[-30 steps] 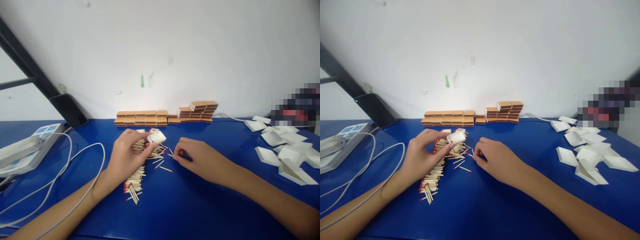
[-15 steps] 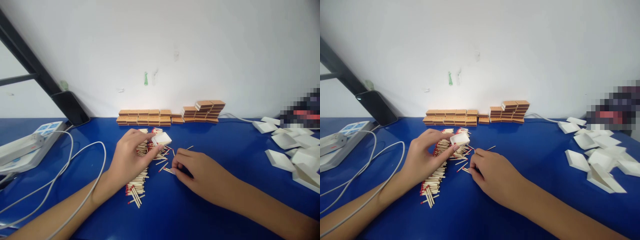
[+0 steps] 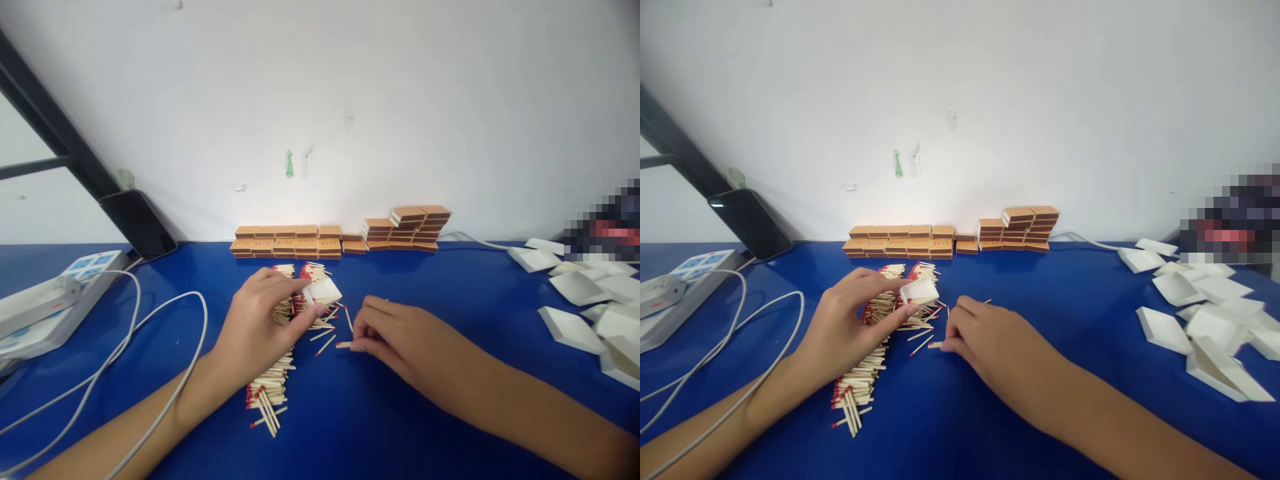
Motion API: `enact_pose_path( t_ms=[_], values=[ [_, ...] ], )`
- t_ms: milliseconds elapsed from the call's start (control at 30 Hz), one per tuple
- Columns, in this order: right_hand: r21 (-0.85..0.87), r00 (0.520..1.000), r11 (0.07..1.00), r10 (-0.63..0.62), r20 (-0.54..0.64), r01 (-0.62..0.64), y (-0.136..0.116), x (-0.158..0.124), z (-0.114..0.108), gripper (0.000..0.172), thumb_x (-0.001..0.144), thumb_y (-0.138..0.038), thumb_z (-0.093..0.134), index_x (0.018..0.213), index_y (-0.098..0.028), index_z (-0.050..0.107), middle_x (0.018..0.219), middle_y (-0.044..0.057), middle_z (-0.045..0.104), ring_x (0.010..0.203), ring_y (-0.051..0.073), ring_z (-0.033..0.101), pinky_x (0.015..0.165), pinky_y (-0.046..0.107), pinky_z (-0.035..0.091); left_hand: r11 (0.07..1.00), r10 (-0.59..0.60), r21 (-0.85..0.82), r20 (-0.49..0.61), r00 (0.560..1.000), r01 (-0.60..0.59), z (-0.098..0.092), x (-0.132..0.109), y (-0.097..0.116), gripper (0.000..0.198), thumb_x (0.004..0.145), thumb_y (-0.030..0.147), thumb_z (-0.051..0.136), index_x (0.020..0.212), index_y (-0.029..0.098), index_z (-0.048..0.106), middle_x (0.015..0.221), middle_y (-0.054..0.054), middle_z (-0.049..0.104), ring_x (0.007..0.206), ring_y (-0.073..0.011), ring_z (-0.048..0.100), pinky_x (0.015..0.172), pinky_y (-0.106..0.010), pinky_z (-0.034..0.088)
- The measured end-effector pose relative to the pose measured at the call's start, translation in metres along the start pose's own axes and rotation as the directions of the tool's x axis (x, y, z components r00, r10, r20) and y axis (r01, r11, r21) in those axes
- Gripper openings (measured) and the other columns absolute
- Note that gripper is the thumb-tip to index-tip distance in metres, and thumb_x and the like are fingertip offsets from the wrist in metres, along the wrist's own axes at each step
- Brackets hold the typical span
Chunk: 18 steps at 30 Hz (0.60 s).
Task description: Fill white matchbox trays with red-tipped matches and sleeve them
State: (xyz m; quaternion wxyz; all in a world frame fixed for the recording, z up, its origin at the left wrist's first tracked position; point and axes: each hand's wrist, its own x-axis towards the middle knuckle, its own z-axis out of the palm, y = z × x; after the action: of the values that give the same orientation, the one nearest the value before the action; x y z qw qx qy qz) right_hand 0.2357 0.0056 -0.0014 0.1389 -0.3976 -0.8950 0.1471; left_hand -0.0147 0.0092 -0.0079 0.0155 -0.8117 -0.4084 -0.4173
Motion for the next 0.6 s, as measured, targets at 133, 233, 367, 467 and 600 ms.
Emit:
enact_pose_path(
  t_ms=[133, 233, 367, 467, 600],
  values=[
    [-0.006, 0.979, 1.000, -0.032, -0.203, 0.031, 0.008, 0.000, -0.013, 0.016, 0.105, -0.028, 0.059, 0.090, -0.021, 0.062, 0.090, 0.001, 0.065, 0.072, 0.015, 0.062, 0.065, 0.029, 0.046, 0.997, 0.075, 0.007, 0.028, 0.997, -0.075, -0.001, 0.000, 0.000, 0.033, 0.092, 0.040, 0.080, 0.116, 0.017, 0.077, 0.092, -0.008, 0.078, 0.086, -0.0236, 0.065, 0.079, -0.041, 0.056],
    [-0.059, 0.947, 0.992, -0.120, -0.299, 0.107, 0.010, 0.001, -0.012, 0.015, 0.106, -0.027, 0.057, 0.093, -0.021, 0.061, 0.091, 0.001, 0.064, 0.071, 0.014, 0.060, 0.063, 0.029, 0.045, 0.984, 0.175, -0.056, 0.080, 0.981, -0.170, -0.002, -0.001, 0.005, 0.037, 0.092, 0.037, 0.082, 0.121, 0.016, 0.074, 0.094, -0.007, 0.078, 0.092, -0.0239, 0.066, 0.086, -0.042, 0.056],
    [-0.149, 0.915, 0.964, -0.258, -0.310, 0.222, 0.010, 0.001, -0.001, 0.015, 0.107, -0.024, 0.054, 0.095, -0.019, 0.061, 0.091, 0.003, 0.064, 0.078, 0.017, 0.063, 0.068, 0.029, 0.047, 0.956, 0.269, -0.153, 0.116, 0.956, -0.250, -0.001, -0.002, 0.013, 0.041, 0.090, 0.033, 0.084, 0.125, 0.015, 0.071, 0.101, -0.006, 0.079, 0.098, -0.0219, 0.068, 0.093, -0.039, 0.055],
    [-0.135, 0.898, 0.958, -0.285, -0.336, 0.253, 0.009, 0.000, 0.003, 0.014, 0.107, -0.022, 0.055, 0.096, -0.019, 0.062, 0.091, 0.003, 0.063, 0.080, 0.017, 0.063, 0.070, 0.029, 0.047, 0.956, 0.262, -0.168, 0.111, 0.959, -0.241, -0.001, -0.002, 0.015, 0.040, 0.090, 0.031, 0.084, 0.124, 0.014, 0.071, 0.101, -0.006, 0.079, 0.098, -0.0209, 0.069, 0.096, -0.039, 0.055],
    [-0.072, 0.867, 0.974, -0.225, -0.444, 0.216, 0.009, 0.000, -0.003, 0.010, 0.106, -0.023, 0.057, 0.102, -0.019, 0.065, 0.092, 0.003, 0.063, 0.076, 0.014, 0.060, 0.069, 0.028, 0.046, 0.987, 0.144, -0.070, 0.009, 0.990, -0.143, -0.002, -0.001, 0.010, 0.034, 0.090, 0.032, 0.084, 0.118, 0.015, 0.075, 0.098, -0.007, 0.079, 0.091, -0.0217, 0.068, 0.086, -0.039, 0.056]
  ],
)
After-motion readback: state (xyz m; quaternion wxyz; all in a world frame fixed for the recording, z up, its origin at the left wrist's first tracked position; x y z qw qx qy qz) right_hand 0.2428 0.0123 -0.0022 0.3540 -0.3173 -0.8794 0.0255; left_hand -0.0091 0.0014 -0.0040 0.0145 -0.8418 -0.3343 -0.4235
